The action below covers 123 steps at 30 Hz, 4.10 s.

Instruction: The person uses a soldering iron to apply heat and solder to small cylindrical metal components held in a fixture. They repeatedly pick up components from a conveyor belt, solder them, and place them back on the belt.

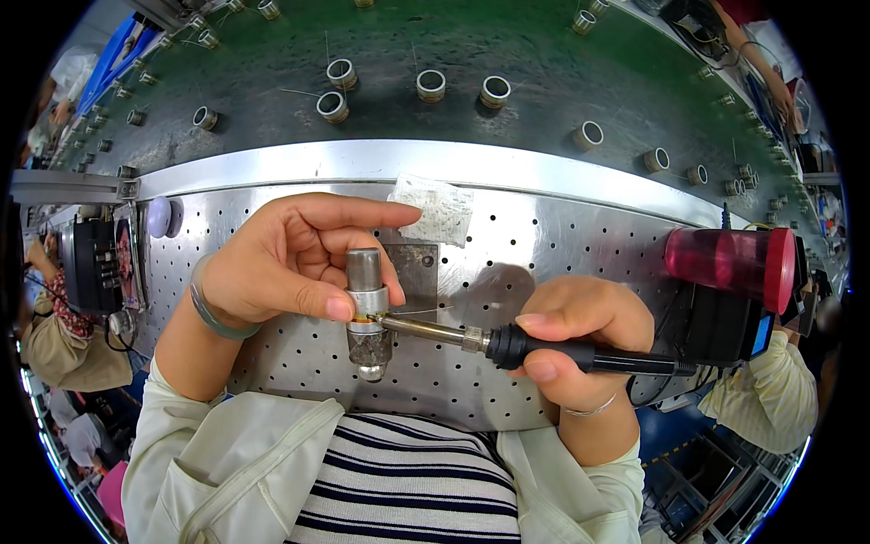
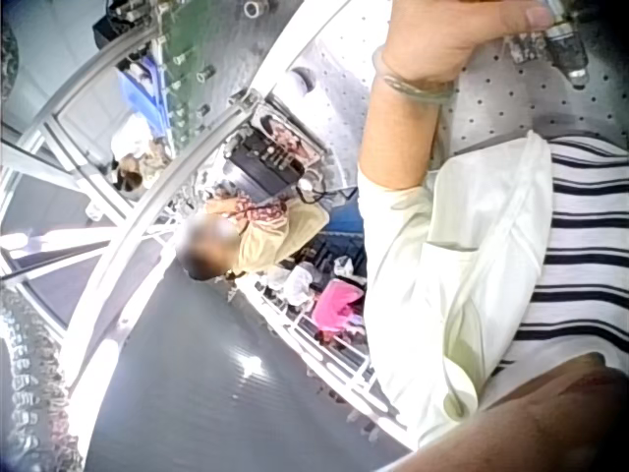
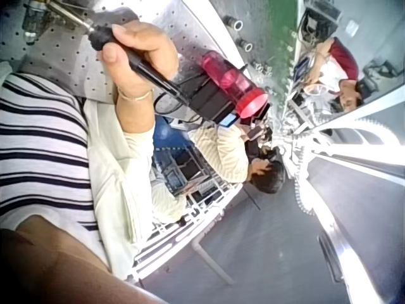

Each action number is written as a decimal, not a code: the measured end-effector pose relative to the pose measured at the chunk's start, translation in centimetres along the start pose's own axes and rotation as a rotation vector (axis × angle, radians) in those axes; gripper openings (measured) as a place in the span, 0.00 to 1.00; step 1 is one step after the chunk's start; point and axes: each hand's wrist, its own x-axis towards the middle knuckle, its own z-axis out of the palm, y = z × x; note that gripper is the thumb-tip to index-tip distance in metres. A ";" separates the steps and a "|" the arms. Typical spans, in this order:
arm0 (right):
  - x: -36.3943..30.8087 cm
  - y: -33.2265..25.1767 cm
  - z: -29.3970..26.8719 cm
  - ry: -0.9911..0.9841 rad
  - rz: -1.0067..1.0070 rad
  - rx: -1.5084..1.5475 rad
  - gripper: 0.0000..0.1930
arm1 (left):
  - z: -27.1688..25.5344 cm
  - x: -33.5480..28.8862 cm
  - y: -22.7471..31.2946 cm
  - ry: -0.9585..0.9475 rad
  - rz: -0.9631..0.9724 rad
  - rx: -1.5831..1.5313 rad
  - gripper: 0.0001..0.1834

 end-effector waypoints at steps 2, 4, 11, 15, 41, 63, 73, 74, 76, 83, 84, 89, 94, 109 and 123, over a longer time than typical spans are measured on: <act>0.0 0.0 0.0 -0.003 -0.007 -0.008 0.11 | 0.1 0.0 0.0 0.008 -0.002 0.001 0.39; 0.0 -0.1 0.0 -0.002 -0.013 -0.020 0.11 | 0.3 0.0 0.1 0.025 -0.003 0.002 0.39; -0.2 -0.3 0.1 0.068 0.015 0.006 0.12 | 1.2 -0.1 0.2 0.096 -0.006 0.046 0.39; 0.0 -0.4 0.3 0.088 0.021 0.016 0.13 | 1.3 -0.2 0.3 0.102 -0.001 0.045 0.38; 0.0 -1.1 -1.2 0.360 0.039 -0.087 0.14 | -9.9 -0.7 8.7 0.928 0.638 1.056 0.21; 0.1 -0.8 -0.4 0.311 0.100 0.008 0.13 | -18.1 -10.7 9.4 1.206 0.220 1.741 0.14; 0.3 -0.9 -0.7 0.300 0.116 0.010 0.11 | -7.5 -1.0 6.4 0.840 0.701 1.748 0.20; 0.3 -0.9 -0.6 0.316 0.111 0.014 0.11 | -6.9 0.0 5.8 0.830 0.717 1.728 0.19; 0.3 -1.0 -0.7 0.323 0.111 0.017 0.11 | -6.5 1.3 5.2 0.841 0.704 1.750 0.18; 0.1 -1.4 -0.7 0.320 0.106 0.054 0.11 | -6.4 0.9 5.7 0.843 0.651 1.792 0.22; 0.1 -1.3 -0.6 0.319 0.100 0.059 0.11 | -6.2 1.2 6.2 0.896 0.691 1.786 0.23; 0.4 -1.2 -0.6 0.301 0.111 0.067 0.11 | -10.1 3.1 7.8 0.816 0.537 1.555 0.26; 0.3 -1.2 -0.7 0.326 0.108 0.058 0.11 | -10.1 4.2 8.4 0.655 0.353 1.374 0.17; 0.2 -1.1 -0.8 0.269 0.099 0.059 0.11 | -0.9 2.3 3.3 -0.030 -0.084 0.375 0.13; -0.2 -1.3 -0.1 0.182 0.139 0.054 0.10 | 1.0 -0.4 -0.2 -0.015 0.051 0.138 0.37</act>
